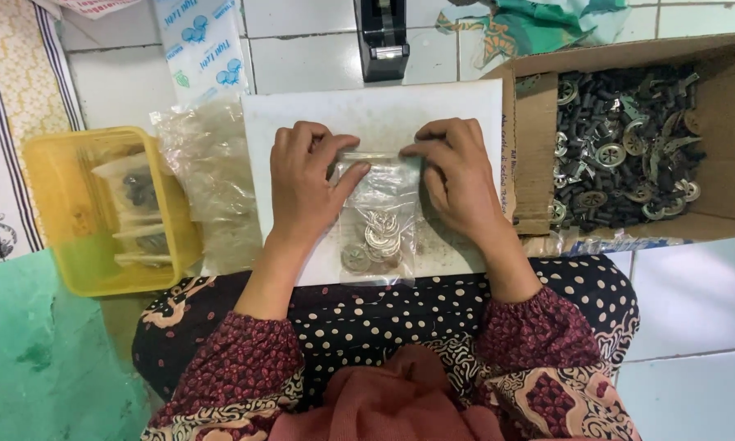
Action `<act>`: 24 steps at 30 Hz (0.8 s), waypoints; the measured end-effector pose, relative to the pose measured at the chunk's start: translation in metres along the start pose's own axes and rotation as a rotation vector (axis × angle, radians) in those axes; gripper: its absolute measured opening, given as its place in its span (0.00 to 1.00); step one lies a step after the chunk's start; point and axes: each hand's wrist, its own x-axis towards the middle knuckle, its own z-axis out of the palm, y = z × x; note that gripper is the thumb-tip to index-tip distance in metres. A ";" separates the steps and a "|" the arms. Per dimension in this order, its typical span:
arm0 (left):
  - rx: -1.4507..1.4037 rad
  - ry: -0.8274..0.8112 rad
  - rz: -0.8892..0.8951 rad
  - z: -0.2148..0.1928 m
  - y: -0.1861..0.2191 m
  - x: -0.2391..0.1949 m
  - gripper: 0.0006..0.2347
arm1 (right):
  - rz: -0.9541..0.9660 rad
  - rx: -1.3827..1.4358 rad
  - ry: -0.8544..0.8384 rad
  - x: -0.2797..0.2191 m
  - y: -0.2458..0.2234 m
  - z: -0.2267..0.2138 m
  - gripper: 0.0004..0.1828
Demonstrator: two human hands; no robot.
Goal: The person sorts small metal buttons from a cardboard box into a plastic bag, then seals the bag using a handheld heat sealer. The person then sorts small black cylindrical objects from the box onto a white board and places them into another plastic bag.
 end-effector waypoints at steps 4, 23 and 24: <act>-0.047 0.010 -0.047 0.004 0.001 0.001 0.07 | 0.066 -0.020 -0.014 0.006 -0.014 -0.005 0.13; -0.057 -0.113 0.042 -0.015 -0.004 0.000 0.03 | -0.063 -0.172 -0.072 0.001 -0.001 -0.001 0.04; -0.006 -0.152 0.114 -0.020 -0.002 0.001 0.05 | -0.147 -0.268 -0.114 0.002 -0.003 -0.004 0.04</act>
